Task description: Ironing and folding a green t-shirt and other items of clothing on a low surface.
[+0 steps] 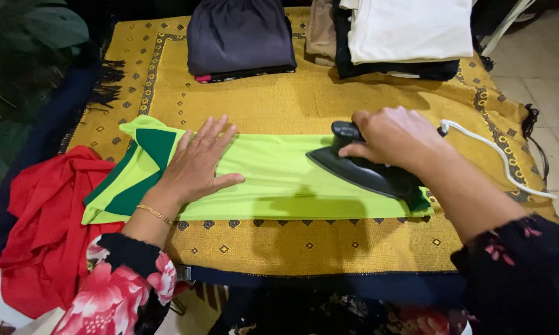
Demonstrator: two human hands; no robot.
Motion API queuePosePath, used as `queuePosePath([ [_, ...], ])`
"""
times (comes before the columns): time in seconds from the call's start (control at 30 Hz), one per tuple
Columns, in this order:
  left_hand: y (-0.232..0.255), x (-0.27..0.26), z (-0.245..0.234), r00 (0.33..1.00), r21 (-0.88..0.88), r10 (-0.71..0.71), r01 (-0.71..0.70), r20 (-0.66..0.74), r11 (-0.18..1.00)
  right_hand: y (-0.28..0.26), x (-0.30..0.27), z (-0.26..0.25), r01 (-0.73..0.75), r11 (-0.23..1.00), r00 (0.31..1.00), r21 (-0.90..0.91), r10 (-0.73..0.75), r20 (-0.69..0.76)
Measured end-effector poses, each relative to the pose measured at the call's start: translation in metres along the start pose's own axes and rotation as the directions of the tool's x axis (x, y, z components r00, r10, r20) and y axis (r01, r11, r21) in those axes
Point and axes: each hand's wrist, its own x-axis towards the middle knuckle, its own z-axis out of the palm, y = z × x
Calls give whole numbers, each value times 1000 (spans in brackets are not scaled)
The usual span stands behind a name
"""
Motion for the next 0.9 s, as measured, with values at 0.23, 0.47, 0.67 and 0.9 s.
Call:
queuePosePath([
  [0.23,-5,-12,-11,998,121,-11,4,64,993,13,9,5,23,997,992,77,-13,-125],
  [0.47,-7,-7,-13,976,56,-73,63,204,996,-20,-3,-7,252,964,967,80,-254,18],
  [0.67,-9,-11,-8,981,63,-73,62,180,996,-40,30,3,240,969,964,60,-231,-130],
  [0.9,-12,-12,-3,991,85,-48,38,122,996,-60,27,-6,381,923,918,55,-370,-141],
])
